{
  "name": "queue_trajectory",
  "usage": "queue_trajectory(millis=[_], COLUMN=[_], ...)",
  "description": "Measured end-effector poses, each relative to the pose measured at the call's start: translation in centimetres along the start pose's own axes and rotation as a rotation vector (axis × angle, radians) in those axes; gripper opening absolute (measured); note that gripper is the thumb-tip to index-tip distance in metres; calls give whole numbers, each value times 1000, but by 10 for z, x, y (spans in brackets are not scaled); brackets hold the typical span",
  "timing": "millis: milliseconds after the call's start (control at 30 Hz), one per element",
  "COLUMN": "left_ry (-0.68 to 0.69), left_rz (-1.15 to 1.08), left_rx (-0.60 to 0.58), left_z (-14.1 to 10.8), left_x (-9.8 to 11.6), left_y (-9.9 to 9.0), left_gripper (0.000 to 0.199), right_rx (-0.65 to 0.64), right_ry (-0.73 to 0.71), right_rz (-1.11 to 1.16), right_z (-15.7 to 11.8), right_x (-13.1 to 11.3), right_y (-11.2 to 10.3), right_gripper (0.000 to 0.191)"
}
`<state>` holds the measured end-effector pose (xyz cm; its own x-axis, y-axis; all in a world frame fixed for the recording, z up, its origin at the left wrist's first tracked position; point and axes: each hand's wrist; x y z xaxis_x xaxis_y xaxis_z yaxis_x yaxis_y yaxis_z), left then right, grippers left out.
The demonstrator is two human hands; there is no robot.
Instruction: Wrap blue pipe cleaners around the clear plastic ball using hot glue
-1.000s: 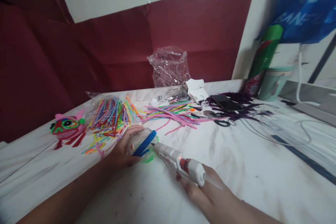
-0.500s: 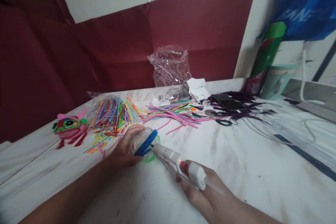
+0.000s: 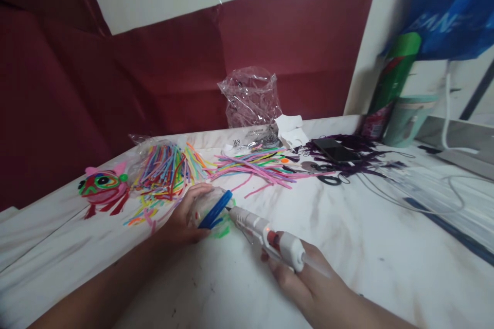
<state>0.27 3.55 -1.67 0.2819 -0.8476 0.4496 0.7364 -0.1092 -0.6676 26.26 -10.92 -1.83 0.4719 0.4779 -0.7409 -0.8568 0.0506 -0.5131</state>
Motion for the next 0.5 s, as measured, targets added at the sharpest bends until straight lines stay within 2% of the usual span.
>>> queue_trajectory(millis=[233, 500], left_ry=[-13, -37], left_rz=[-2, -35], left_rx=[-1, -18], left_z=[1, -1], left_x=[4, 2], left_y=[-2, -2], left_gripper=[72, 73], right_rx=[-50, -39], right_ry=[33, 100], right_rz=[41, -26], right_z=[-3, 0], right_x=[9, 8], right_y=[2, 0], right_gripper=[32, 37])
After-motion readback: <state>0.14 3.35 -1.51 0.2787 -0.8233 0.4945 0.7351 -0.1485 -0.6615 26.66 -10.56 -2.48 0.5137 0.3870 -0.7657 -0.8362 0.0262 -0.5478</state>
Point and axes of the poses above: each hand's wrist, its own z-axis towards the middle knuckle, its own y-axis out of the palm, x = y × z, and after that the axes turned 7 degrees about z, right-handed
